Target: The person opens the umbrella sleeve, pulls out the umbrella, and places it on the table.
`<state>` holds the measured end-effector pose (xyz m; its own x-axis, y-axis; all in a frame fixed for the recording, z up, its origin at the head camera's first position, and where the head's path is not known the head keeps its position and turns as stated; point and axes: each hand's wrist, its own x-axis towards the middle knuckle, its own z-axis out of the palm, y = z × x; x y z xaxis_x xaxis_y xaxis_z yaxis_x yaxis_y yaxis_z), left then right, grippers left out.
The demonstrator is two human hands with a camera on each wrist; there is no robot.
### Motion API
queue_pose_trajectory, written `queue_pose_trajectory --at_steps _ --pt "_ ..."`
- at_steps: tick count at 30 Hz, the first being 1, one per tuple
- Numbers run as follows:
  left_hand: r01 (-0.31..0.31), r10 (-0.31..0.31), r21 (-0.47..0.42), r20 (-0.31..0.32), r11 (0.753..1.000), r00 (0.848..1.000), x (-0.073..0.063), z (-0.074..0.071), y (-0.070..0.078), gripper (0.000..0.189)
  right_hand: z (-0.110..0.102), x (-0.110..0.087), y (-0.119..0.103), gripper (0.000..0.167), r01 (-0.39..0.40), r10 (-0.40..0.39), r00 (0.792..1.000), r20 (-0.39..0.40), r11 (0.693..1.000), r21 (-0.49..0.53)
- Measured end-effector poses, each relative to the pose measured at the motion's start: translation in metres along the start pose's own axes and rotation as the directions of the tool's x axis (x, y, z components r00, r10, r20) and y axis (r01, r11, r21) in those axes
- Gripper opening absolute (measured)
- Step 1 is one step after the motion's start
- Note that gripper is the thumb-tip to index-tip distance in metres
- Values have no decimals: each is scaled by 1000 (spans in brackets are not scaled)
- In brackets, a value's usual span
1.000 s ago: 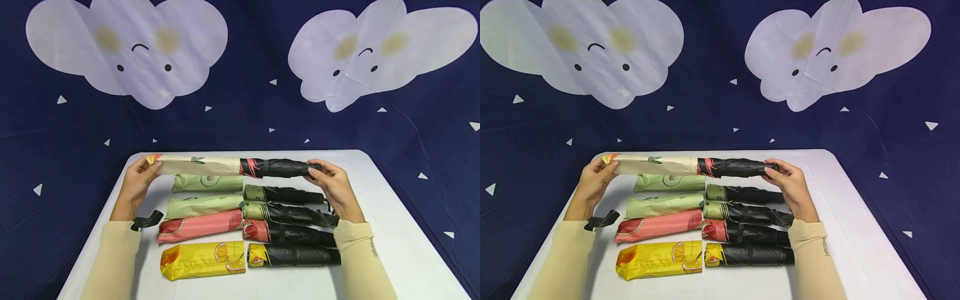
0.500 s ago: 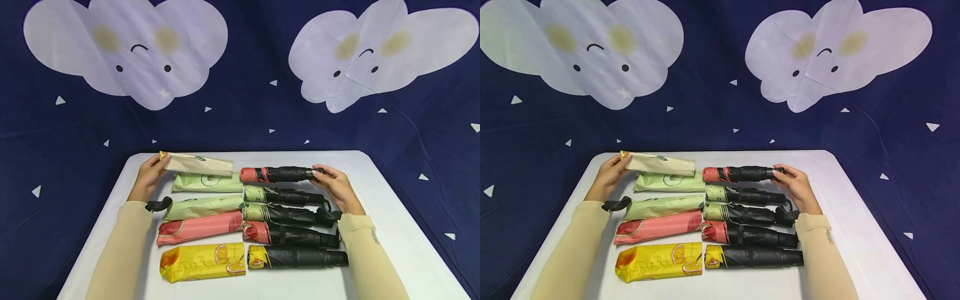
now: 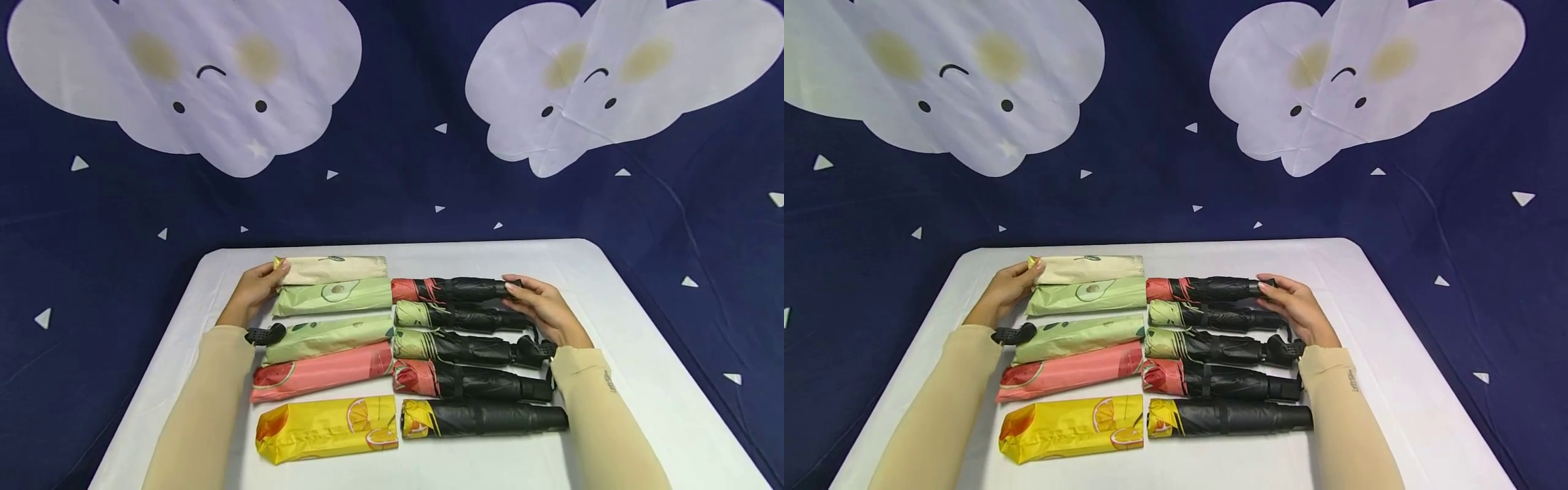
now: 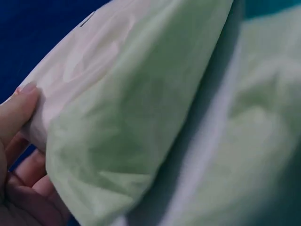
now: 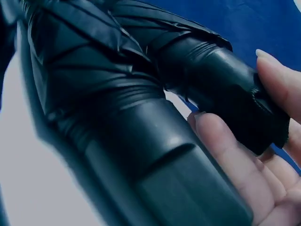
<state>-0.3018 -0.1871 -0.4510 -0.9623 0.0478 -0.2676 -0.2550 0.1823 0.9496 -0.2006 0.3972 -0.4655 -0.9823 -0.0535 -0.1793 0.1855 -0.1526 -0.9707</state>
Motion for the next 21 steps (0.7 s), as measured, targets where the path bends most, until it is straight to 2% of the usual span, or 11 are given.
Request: queue_pose_trajectory --at_steps 3,7,10,11,13,17,19,21 --pt "-16 15 32 44 999 999 -2 3 -3 67 -2 3 1 67 -26 25 1000 -6 991 -128" --pt "-57 48 117 77 992 996 -5 9 -4 60 -4 3 3 67 -40 37 999 -16 964 -263" --pt "-92 76 240 76 966 994 -8 11 -3 57 -4 0 1 64 -32 26 999 -22 934 -355" --pt "-112 94 295 73 949 993 -9 11 -2 57 -4 -1 -1 64 -25 19 1000 -20 918 -397" --pt "-141 130 391 55 910 990 -12 10 0 58 -3 -4 -5 63 -13 -2 1000 -30 865 -501" --pt "-173 175 544 49 821 983 -17 3 7 68 -2 -12 -20 64 21 -47 999 -20 729 -685" --pt "-174 173 579 57 797 983 -20 -3 12 71 -1 -15 -29 64 39 -73 997 -14 672 -740" --pt "-191 199 613 56 766 978 -25 -11 20 73 0 -19 -40 65 60 -113 993 -13 616 -786"
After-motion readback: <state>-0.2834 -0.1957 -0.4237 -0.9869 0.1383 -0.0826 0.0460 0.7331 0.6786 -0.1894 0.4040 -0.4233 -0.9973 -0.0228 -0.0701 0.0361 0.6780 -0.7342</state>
